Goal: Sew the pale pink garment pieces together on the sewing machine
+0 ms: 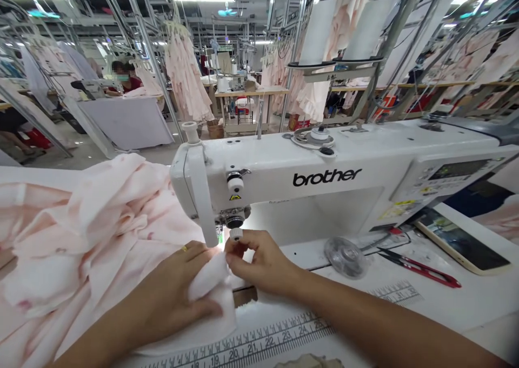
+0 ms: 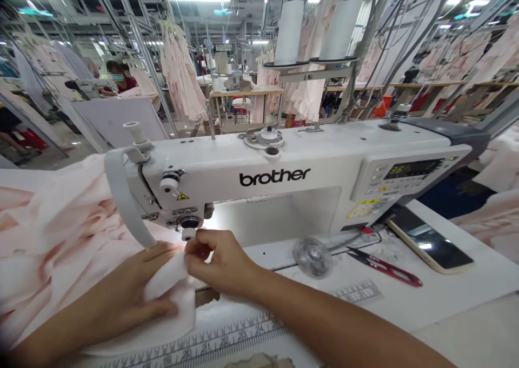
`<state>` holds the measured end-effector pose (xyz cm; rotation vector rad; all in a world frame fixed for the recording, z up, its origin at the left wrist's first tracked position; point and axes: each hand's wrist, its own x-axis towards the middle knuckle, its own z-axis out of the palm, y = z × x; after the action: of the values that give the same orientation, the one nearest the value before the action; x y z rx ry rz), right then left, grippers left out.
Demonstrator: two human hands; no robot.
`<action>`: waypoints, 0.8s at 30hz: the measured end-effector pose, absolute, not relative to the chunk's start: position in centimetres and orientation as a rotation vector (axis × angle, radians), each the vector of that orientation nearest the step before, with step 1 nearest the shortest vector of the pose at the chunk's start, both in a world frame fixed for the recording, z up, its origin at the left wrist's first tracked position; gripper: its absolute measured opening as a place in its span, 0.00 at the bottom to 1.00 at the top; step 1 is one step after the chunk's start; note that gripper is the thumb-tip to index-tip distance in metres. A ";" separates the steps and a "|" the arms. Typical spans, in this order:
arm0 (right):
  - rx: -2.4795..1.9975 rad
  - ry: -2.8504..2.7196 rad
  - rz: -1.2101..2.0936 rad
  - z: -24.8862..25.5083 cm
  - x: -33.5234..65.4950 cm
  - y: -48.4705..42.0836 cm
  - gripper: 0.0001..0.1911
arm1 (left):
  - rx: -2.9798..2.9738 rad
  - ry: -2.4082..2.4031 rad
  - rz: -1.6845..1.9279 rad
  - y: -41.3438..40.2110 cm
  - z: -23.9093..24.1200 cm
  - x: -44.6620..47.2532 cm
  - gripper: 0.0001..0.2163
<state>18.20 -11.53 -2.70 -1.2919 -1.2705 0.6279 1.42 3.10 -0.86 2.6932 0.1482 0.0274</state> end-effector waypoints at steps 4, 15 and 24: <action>-1.358 -1.277 0.650 -2.3 19.4 -11.2 0.08 | 2.526 0.337 0.122 3.1 -1.8 2.4 0.10; -1.685 -2.365 -0.056 -2.4 21.1 -11.2 0.07 | 2.059 0.580 0.243 2.9 -0.6 2.6 0.12; -1.730 -2.408 -0.162 -2.6 20.7 -11.3 0.05 | 2.105 0.613 0.276 2.7 -1.1 2.0 0.12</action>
<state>20.68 -11.30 -2.59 -1.7296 -2.4084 -0.1615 1.99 2.67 -1.15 2.1045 0.6129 0.2759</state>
